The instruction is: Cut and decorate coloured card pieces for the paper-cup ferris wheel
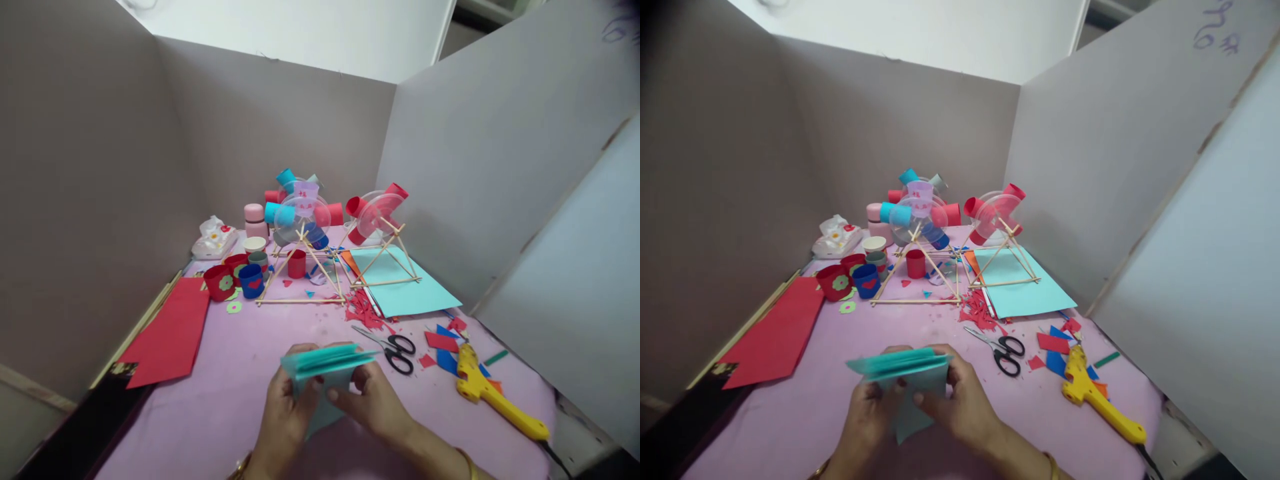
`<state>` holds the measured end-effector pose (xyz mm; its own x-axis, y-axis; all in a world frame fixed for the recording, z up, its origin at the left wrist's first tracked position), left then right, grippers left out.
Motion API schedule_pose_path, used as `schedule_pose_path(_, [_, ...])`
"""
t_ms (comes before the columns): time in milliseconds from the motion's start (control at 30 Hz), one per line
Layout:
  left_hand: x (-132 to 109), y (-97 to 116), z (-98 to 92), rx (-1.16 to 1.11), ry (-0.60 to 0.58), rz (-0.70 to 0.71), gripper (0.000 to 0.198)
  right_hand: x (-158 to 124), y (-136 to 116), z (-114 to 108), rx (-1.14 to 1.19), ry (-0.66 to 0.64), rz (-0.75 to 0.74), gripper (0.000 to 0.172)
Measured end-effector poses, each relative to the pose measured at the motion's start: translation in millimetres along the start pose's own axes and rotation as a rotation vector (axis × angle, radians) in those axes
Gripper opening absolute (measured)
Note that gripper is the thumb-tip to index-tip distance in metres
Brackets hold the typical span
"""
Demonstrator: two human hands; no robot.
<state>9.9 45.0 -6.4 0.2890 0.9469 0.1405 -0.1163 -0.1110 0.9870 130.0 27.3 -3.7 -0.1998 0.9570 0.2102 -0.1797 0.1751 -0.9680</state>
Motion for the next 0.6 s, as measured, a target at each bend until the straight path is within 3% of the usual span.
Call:
schedule_pose_path(133, [0, -6, 7.5, 0.095, -0.061, 0.03, 0.035, 0, 10, -1, 0.093, -0.021, 0.031, 0.03])
schedule_pose_path(400, [-7, 1, 13.6, 0.114, -0.091, 0.06, 0.046, -2, -2, 13, -0.042, -0.103, 0.024, 0.029])
schedule_pose_path(600, [-7, 9, 26.7, 0.129, -0.346, 0.066, 0.035, -5, -7, 14, -0.121, -0.182, -0.029, 0.03])
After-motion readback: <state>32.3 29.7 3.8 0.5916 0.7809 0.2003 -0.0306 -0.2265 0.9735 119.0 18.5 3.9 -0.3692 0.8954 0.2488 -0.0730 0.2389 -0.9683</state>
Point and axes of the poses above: each hand's wrist, its own x-axis towards the middle knuckle, its own z-axis out of the palm, y = z × x, the point moved 7 cm from there along x, towards the middle knuckle, and after that the axes turned 4 degrees about -y, right-handed, at the moved point
